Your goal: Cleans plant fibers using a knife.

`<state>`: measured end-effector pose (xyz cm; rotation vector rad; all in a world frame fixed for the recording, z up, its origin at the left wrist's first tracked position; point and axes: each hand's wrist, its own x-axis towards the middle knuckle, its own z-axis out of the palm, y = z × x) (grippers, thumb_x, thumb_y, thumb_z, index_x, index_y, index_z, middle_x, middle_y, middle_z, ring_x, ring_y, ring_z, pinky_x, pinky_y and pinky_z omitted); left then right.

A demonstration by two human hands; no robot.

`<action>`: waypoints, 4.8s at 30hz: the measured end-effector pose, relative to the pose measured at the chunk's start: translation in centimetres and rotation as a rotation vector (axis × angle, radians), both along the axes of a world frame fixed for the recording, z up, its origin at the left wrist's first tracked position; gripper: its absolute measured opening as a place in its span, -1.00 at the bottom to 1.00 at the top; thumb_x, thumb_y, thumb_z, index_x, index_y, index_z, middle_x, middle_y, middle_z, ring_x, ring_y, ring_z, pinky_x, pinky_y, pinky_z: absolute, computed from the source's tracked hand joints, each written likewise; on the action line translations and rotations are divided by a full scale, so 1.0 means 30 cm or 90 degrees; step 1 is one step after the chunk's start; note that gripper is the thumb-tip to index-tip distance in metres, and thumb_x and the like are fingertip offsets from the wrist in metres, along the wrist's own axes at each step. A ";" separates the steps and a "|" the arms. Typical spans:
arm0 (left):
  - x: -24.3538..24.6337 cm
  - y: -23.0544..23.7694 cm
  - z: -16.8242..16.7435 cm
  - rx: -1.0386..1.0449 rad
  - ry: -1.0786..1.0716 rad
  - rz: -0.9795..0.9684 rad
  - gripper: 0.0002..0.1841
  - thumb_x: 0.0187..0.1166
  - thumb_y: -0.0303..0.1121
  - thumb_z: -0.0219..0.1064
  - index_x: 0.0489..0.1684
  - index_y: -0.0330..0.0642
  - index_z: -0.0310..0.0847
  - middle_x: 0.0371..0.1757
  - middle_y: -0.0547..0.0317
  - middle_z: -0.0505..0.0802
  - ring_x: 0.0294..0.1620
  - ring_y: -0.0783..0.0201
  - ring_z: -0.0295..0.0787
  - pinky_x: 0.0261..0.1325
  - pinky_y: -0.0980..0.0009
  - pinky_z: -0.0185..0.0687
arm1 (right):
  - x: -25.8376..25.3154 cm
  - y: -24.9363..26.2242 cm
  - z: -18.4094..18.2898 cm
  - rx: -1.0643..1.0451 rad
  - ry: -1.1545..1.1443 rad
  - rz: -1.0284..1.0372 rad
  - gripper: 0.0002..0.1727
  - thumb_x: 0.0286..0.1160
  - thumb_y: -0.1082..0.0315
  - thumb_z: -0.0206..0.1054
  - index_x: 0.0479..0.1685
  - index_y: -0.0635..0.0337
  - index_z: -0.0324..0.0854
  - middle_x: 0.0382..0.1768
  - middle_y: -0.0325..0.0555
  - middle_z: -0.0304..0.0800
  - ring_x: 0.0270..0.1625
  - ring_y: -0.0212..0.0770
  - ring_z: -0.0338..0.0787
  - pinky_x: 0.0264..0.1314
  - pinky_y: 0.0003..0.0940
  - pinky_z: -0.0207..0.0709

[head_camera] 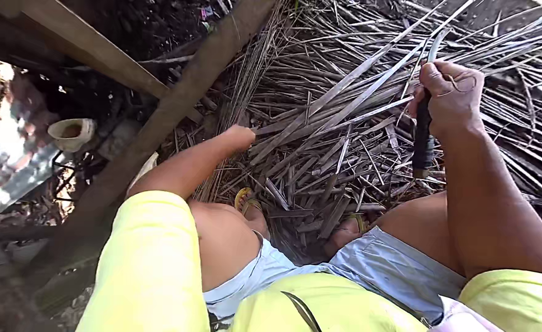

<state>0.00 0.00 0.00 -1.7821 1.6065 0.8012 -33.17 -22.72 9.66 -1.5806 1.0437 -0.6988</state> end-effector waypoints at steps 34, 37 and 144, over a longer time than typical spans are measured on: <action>-0.045 0.513 0.581 -0.552 0.010 0.362 -0.74 0.57 -0.19 0.52 0.03 -0.13 0.90 0.04 -0.13 0.92 0.12 -0.22 0.84 0.22 -0.44 0.53 | -0.133 -0.126 0.082 0.465 -0.469 0.026 -0.57 0.86 -0.08 -0.08 -0.21 -0.01 0.51 -0.69 -0.39 0.45 -0.72 -0.45 0.48 -0.67 -0.56 0.46; 0.078 0.643 0.563 -0.470 0.000 0.413 -0.74 0.54 -0.36 0.55 0.08 -0.31 0.85 0.04 -0.37 0.88 0.15 -0.35 0.82 0.31 -0.45 0.50 | -0.216 -0.151 0.118 0.403 -0.549 0.020 -0.43 0.91 -0.08 -0.23 0.22 0.12 0.59 -0.67 -0.40 0.46 -0.73 -0.47 0.47 -0.67 -0.60 0.45; -0.375 0.022 0.609 -0.606 0.133 0.312 -0.74 0.81 -0.21 0.25 -0.05 -0.14 0.84 -0.35 -0.08 0.82 -0.37 -0.06 0.74 -0.27 -0.17 0.61 | -0.087 -0.006 0.081 0.234 -0.263 0.013 -0.68 0.88 0.20 0.05 0.29 0.19 0.58 -0.61 -0.32 0.54 -0.70 -0.42 0.54 -0.65 -0.50 0.56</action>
